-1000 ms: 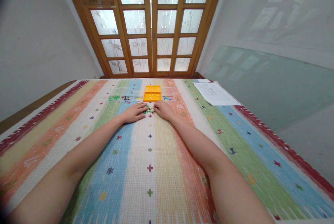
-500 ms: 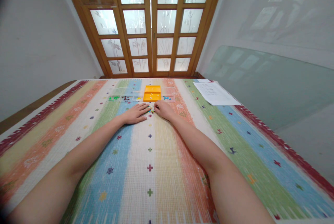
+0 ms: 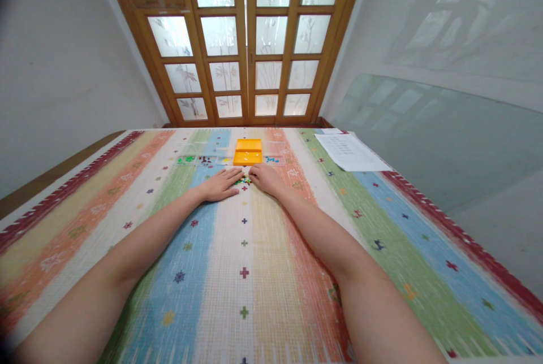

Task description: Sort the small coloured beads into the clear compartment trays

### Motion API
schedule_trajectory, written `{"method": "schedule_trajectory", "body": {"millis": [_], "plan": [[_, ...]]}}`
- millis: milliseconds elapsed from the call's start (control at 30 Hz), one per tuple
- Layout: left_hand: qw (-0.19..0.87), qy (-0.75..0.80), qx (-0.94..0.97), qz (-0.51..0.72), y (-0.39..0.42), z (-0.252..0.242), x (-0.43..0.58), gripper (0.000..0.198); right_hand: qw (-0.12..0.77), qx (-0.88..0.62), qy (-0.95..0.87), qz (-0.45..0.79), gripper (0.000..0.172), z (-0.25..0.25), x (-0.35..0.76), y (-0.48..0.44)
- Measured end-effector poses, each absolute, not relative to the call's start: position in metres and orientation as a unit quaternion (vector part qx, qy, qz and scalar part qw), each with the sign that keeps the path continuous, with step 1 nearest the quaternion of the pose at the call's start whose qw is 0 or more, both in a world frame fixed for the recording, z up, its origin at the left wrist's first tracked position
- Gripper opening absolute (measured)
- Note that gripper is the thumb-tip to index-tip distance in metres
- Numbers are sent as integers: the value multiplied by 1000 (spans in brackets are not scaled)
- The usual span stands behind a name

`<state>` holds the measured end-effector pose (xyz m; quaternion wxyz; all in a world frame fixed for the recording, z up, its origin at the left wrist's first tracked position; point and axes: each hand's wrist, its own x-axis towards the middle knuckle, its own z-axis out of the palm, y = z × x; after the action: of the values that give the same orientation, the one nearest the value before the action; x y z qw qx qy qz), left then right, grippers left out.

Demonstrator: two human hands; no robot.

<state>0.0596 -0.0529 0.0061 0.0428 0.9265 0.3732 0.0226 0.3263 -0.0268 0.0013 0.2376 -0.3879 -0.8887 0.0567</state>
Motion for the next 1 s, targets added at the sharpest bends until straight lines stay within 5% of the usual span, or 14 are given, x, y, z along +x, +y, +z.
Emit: {"method": "schedule_trajectory", "body": {"millis": [833,1000], "plan": [[34,468,881,61,-44,-2,48,81,245,-380,-889,69,10,1,326,-27],[18,460,879,122,-44,7,45,69,250,-387,-884,78,6,2,325,-26]]}}
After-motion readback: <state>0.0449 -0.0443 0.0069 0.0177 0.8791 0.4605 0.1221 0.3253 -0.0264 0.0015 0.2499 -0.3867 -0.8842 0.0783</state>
